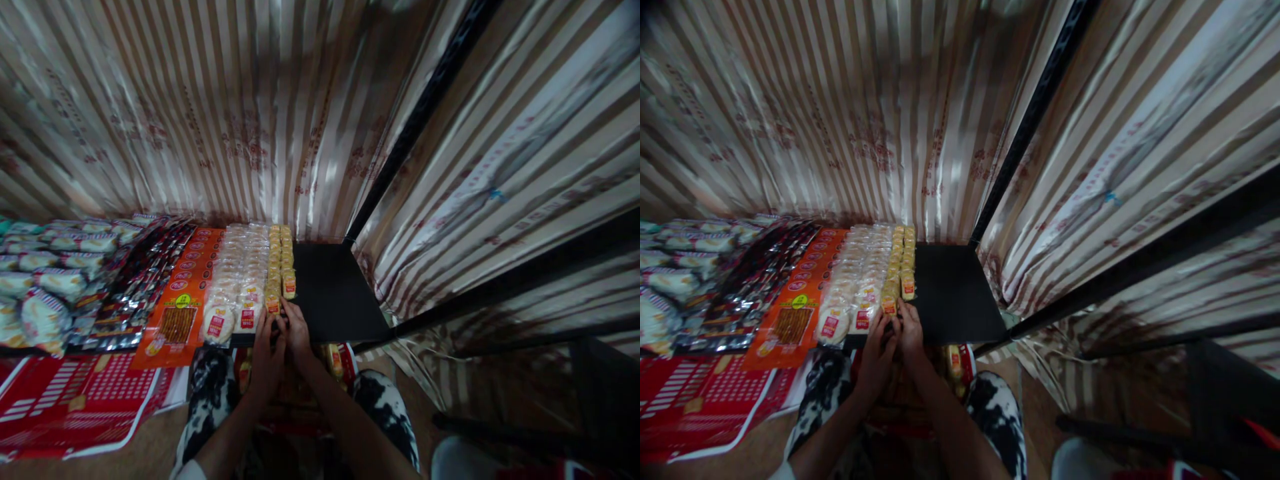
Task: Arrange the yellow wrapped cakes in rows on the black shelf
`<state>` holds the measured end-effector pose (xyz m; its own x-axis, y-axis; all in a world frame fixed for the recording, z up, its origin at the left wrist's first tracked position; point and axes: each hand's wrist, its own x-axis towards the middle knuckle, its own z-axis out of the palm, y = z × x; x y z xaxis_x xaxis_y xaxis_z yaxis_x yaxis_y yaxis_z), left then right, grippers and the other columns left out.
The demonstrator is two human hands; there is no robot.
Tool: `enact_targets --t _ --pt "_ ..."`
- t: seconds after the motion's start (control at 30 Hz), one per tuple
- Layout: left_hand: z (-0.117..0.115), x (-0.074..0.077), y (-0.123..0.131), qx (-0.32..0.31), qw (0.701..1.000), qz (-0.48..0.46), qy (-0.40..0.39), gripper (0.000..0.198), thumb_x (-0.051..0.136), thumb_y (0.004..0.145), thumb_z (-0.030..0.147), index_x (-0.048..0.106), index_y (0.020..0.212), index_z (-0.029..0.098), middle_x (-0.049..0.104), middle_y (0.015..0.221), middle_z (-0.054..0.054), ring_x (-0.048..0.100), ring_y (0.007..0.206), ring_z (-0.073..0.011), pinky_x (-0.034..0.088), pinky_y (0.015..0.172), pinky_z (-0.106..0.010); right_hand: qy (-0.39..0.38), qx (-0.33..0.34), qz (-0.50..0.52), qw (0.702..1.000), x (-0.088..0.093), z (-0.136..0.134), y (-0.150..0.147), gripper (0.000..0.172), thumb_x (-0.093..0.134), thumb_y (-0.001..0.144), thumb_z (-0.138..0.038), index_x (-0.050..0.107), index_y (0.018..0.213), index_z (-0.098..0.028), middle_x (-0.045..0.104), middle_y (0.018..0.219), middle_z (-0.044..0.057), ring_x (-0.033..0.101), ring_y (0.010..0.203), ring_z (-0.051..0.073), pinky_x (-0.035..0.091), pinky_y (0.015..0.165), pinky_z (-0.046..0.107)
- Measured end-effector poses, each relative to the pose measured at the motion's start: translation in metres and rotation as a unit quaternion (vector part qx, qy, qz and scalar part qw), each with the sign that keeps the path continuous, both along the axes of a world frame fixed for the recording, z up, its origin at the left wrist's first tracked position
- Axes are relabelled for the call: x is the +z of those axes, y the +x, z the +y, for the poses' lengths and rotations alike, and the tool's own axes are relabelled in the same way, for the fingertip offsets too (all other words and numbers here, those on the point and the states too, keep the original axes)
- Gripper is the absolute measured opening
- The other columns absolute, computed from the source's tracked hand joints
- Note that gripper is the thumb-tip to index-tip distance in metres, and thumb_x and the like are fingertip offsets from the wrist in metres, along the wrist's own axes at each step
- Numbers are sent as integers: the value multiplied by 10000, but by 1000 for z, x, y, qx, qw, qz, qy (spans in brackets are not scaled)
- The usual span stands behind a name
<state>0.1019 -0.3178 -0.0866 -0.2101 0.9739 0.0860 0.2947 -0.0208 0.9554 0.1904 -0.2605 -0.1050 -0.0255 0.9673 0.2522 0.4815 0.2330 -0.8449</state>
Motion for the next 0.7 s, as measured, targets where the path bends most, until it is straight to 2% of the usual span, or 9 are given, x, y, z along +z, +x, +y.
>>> enact_targets --t 0.1,0.17,0.3,0.37,0.47,0.53,0.63,0.7 --pt "-1 1 1 11 999 30 21 433 435 830 211 480 1259 173 303 1477 -125 291 1363 -228 384 1050 -395 0 -15 9 1000 4 -1 -2 448 471 820 -233 518 1263 -181 551 1146 126 607 907 183 551 746 294" --pt "-4 3 0 20 997 51 49 407 435 813 172 511 1214 179 357 1443 -121 320 1347 -223 358 1067 -413 5 -31 11 999 10 -5 -2 439 467 821 -239 518 1251 -167 553 1136 136 608 890 185 552 700 290" --pt "-19 5 -1 6 993 76 88 290 421 808 143 582 1046 182 570 1194 -106 524 1144 -191 430 994 -400 32 -57 6 998 21 -24 8 335 435 851 -258 577 1142 -171 614 1019 111 612 852 176 531 736 292" --pt "-34 -1 0 -25 992 85 88 254 417 818 154 593 997 187 618 1070 -87 572 1036 -177 465 942 -380 28 -56 9 998 20 -41 17 298 417 869 -274 593 1088 -176 650 930 86 622 826 167 516 768 286" --pt "-57 -24 1 -63 990 119 52 247 428 817 176 607 988 191 636 1022 -82 583 1004 -188 470 925 -380 -22 -28 -13 999 9 -71 31 276 396 883 -285 607 1028 -182 685 902 72 639 838 172 499 800 290" --pt "-68 -46 0 -52 985 162 -6 249 428 801 174 621 958 169 634 1026 -111 581 1019 -218 469 923 -397 -87 9 -59 994 -4 -87 36 267 403 871 -253 624 998 -176 695 942 83 644 881 192 487 831 312" --pt "-77 -75 -4 -55 961 239 -125 268 434 781 147 621 974 144 630 1035 -145 573 1052 -254 454 936 -410 -173 53 -116 977 -28 -104 36 287 429 828 -179 638 1023 -151 692 1019 116 638 951 224 466 880 344" --pt "-77 -83 -7 -64 939 279 -188 303 432 770 116 608 1015 143 620 1061 -152 570 1067 -255 439 948 -395 -199 80 -118 970 -43 -110 31 328 436 793 -130 635 1053 -147 684 1061 123 629 992 230 456 900 347"
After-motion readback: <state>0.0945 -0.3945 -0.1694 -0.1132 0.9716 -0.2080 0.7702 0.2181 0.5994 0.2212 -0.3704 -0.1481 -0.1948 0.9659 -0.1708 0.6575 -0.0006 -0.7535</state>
